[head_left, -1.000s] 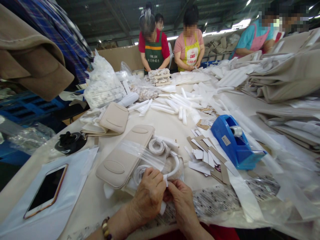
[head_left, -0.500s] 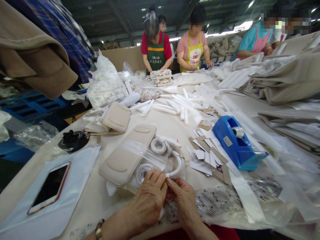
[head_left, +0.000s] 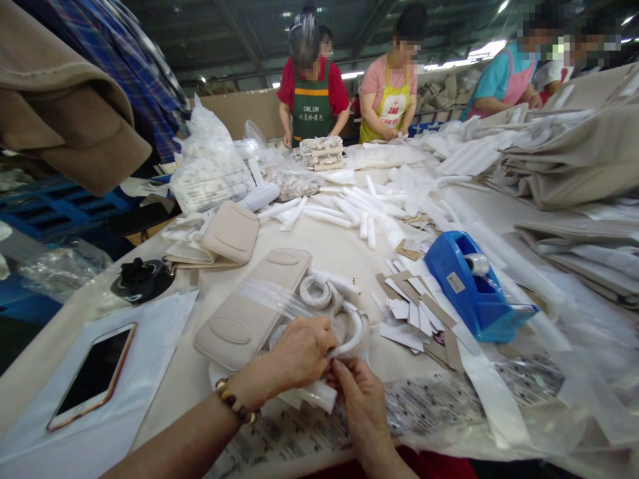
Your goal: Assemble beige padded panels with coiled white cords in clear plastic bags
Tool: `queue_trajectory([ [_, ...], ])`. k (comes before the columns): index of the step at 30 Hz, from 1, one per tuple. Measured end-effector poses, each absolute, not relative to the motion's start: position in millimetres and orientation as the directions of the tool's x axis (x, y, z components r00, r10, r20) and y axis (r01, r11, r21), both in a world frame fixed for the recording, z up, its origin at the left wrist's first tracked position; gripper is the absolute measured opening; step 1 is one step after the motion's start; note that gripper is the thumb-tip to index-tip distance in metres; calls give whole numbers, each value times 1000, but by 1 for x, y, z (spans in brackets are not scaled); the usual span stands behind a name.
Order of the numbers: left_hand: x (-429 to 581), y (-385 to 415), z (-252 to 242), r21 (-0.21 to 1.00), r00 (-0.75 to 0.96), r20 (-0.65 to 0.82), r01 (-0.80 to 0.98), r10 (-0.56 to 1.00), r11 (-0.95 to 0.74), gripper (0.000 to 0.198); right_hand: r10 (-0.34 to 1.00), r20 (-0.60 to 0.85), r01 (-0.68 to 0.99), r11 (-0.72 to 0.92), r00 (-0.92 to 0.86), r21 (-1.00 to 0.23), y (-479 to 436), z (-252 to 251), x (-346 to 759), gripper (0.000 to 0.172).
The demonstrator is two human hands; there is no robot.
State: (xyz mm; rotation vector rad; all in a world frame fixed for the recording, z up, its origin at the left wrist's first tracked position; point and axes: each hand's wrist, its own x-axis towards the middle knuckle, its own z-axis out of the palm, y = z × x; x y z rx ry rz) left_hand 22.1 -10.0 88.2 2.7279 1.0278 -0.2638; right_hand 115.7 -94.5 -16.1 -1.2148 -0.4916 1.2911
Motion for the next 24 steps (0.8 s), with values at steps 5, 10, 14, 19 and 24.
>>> queue_trajectory([
  [5, 23, -7, 83, 146, 741, -251, 665, 623, -732, 7, 907, -309, -445, -160, 286, -881, -97, -15, 116, 28],
  [10, 24, -12, 81, 138, 727, -246, 681, 641, -719, 8, 935, -288, -483, -159, 206, -861, -102, -23, 118, 25],
  [14, 23, -13, 80, 136, 731, -233, 678, 642, -723, 11, 933, -299, -463, -178, 202, -868, -103, -26, 119, 27],
  [19, 22, -17, 72, 128, 751, -187, 658, 633, -743, 13, 928, -290, -329, -206, 233, -922, -102, -25, 119, 29],
  [24, 21, -22, 64, 110, 760, -124, 649, 638, -752, 16, 907, -336, -239, -278, 254, -930, -99, -19, 118, 32],
])
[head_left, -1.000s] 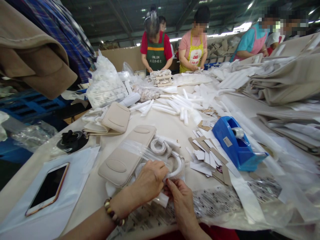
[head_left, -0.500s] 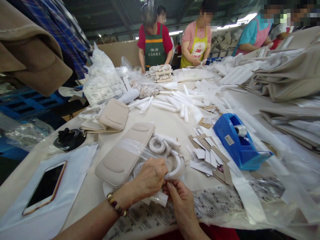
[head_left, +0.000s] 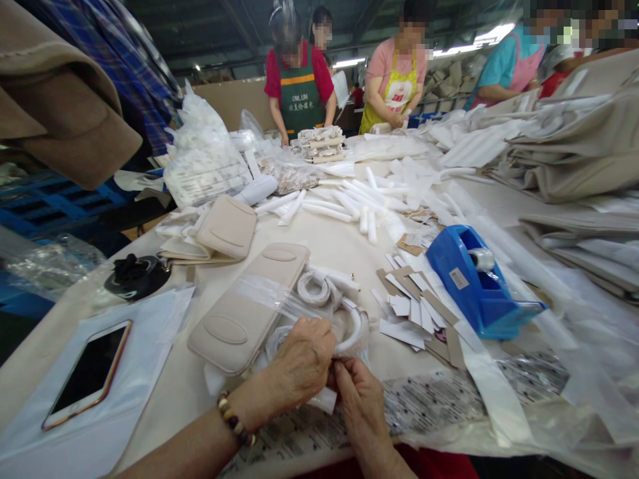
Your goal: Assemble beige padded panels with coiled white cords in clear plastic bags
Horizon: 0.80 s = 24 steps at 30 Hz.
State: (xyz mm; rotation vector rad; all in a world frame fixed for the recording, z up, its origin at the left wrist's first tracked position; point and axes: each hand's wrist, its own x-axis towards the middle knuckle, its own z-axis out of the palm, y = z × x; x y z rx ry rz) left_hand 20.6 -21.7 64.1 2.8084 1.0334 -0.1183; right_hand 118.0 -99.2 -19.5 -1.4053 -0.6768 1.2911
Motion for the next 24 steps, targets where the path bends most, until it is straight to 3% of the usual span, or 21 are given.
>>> queue_trajectory([
  [5, 21, -22, 64, 125, 731, -114, 682, 672, -721, 16, 876, -352, -180, -308, 330, -934, -96, -1, 117, 32],
  [12, 19, -17, 72, 202, 770, -172, 638, 615, -743, 11, 855, -419, -263, -347, 306, -900, -96, 7, 115, 36],
  [24, 20, -20, 61, 128, 812, -144, 582, 565, -803, 19, 816, -482, -245, -420, 319, -874, -91, 16, 118, 26],
])
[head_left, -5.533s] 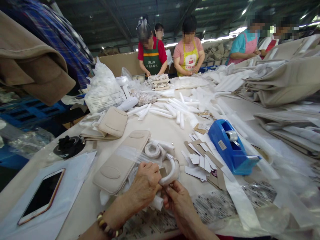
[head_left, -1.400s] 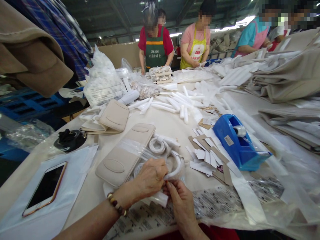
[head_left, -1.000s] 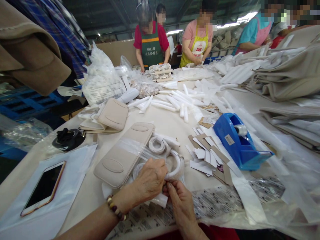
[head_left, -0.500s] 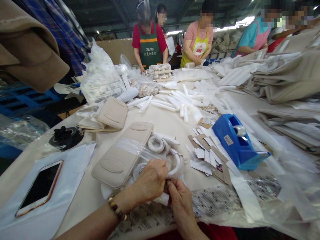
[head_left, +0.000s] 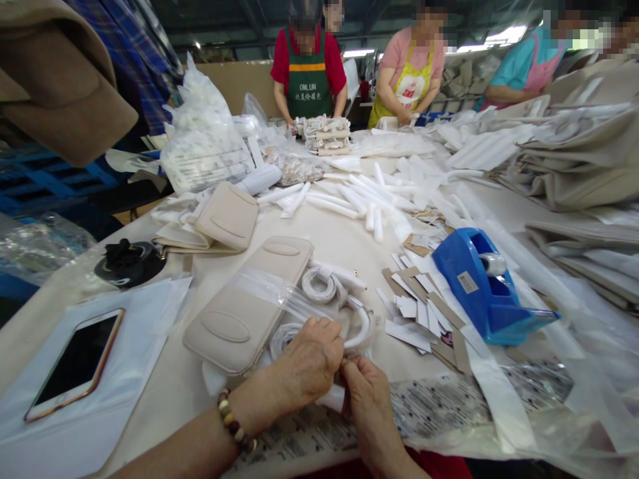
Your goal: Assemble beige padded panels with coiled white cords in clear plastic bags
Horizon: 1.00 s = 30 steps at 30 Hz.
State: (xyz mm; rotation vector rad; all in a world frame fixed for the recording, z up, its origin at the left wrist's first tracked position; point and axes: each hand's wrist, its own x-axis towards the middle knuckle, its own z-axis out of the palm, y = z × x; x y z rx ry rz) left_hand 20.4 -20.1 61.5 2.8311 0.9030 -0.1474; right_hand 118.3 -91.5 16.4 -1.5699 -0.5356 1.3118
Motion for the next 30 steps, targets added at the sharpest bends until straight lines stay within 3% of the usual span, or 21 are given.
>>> queue_trajectory([
  [5, 21, -24, 62, 129, 807, -156, 589, 570, -798, 18, 771, -557, -373, -441, 309, -816, -87, 26, 119, 18],
  [11, 22, -24, 67, 138, 792, -195, 606, 578, -784, 15, 836, -512, -458, -383, 198, -803, -91, 19, 127, 15],
  [30, 14, -20, 66, 189, 838, -108, 546, 535, -816, 16, 867, -466, -316, -398, 176, -861, -90, 16, 130, 30],
])
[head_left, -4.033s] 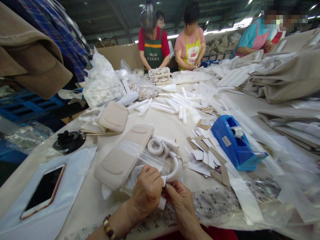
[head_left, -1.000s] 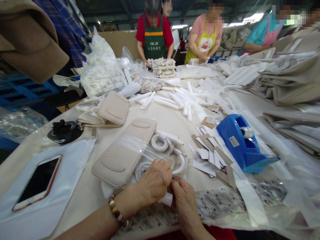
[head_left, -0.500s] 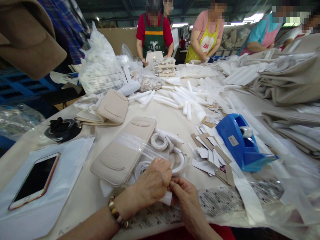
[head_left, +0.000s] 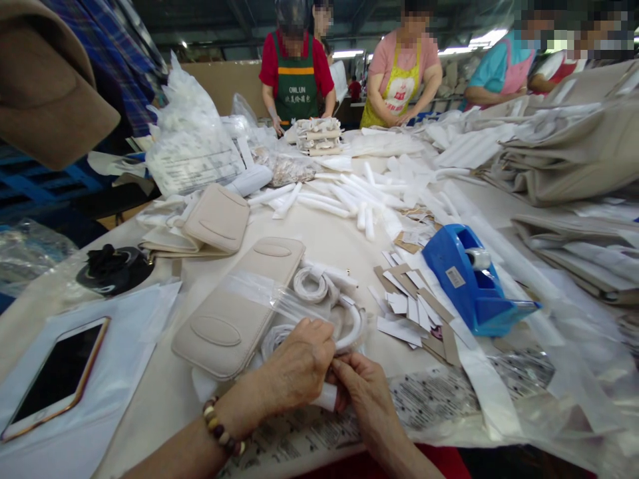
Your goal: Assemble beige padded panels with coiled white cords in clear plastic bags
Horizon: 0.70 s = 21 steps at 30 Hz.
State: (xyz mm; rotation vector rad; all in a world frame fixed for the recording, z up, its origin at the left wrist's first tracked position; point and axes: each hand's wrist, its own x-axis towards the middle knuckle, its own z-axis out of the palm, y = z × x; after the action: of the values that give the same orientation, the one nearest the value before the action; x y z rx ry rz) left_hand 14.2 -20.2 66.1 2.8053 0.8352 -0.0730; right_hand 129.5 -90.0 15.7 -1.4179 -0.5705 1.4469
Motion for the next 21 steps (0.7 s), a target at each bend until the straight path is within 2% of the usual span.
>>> queue_trajectory([
  [8, 18, -21, 69, 215, 797, -204, 604, 569, -768, 19, 872, -465, -342, -394, 156, -853, -90, 16, 128, 27],
  [17, 12, -22, 56, 253, 803, -96, 591, 588, -766, 23, 863, -487, -373, -411, 135, -832, -90, 15, 128, 27],
  [21, 14, -22, 60, 255, 792, -139, 609, 595, -751, 22, 867, -478, -354, -407, 141, -842, -88, 15, 130, 29],
])
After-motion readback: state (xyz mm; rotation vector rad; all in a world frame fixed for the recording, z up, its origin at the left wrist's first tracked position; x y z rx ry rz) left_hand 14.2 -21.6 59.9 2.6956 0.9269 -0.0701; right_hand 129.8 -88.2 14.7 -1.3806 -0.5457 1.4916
